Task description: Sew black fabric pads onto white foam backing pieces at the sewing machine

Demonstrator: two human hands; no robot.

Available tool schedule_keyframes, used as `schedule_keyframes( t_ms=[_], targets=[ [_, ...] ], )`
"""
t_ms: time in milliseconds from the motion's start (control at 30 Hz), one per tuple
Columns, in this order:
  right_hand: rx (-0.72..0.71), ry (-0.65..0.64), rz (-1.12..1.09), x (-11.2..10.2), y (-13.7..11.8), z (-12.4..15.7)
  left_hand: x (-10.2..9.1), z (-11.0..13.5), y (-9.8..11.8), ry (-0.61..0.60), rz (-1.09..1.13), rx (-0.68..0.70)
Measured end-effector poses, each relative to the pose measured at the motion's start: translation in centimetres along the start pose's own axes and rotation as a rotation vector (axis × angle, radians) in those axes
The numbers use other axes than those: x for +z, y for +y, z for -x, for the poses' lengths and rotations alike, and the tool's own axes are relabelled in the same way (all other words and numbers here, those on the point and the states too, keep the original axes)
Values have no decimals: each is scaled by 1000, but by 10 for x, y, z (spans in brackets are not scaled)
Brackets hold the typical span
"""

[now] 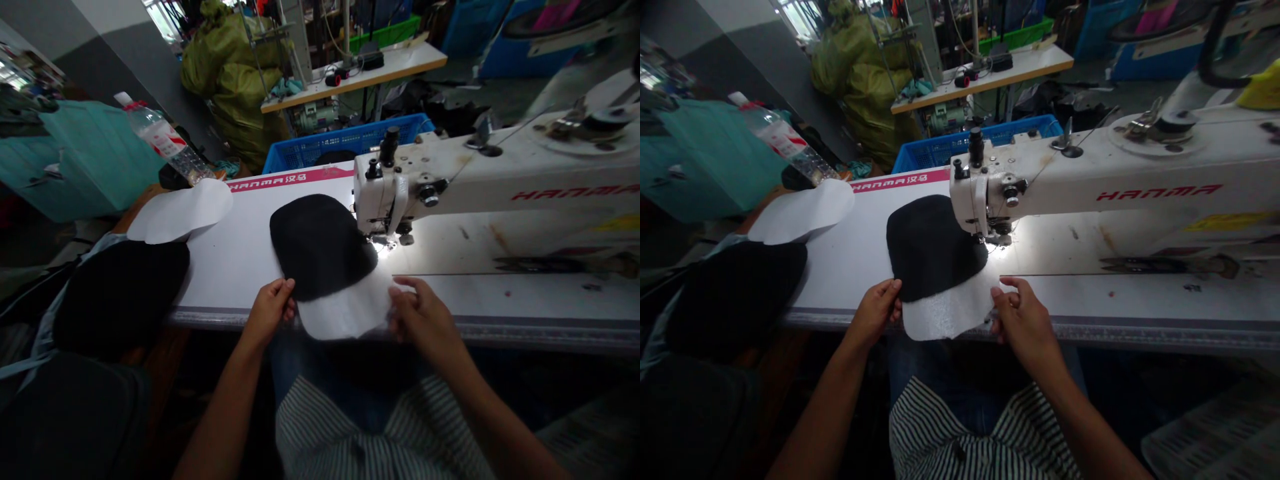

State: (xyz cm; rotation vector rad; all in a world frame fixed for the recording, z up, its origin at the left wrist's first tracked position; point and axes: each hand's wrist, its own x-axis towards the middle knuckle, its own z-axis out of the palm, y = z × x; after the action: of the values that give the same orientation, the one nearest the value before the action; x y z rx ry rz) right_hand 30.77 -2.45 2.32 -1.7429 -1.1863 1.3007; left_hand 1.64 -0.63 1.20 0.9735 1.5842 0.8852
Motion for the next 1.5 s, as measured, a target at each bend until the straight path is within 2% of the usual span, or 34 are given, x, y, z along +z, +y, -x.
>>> schedule_keyframes(
  t_ms=[100, 233, 367, 500, 567, 633, 700, 800, 867, 967, 1167, 1367, 1500],
  targets=[
    [-25, -29, 64, 4, -1, -10, 1, 0, 0, -4, -18, 10],
    [-117, -129, 300, 6, -8, -25, 1, 0, -1, -8, -32, 19],
    [-256, -48, 451, 10, -23, -46, 0, 0, -3, -19, -39, 18],
    [-274, 34, 467, 11, -26, -50, -1, 1, -2, -15, -39, 14],
    [-246, 100, 458, 5, -18, -38, -1, 1, -2, -12, -34, 11],
    [-142, 90, 414, -2, -6, -20, -1, 1, -1, -9, -25, 8],
    [33, -62, 271, -5, 5, -2, -1, 1, -1, -6, -14, 6],
    [240, -337, -131, 4, 10, 16, -1, 1, 0, -12, -5, 1],
    [276, -377, -370, 15, 6, 19, 0, 2, 0, -17, -3, -1],
    [245, -307, -449, 27, -5, 15, 0, 3, 0, -10, 1, 2],
    [90, -298, -245, 37, -21, -6, 1, 4, 0, -12, 22, 0],
    [10, -237, -171, 64, -42, -41, 1, 2, -2, -31, 39, 4],
    [-22, -210, -61, 60, -46, -41, 0, 1, -3, -15, 52, 14]
  ],
)
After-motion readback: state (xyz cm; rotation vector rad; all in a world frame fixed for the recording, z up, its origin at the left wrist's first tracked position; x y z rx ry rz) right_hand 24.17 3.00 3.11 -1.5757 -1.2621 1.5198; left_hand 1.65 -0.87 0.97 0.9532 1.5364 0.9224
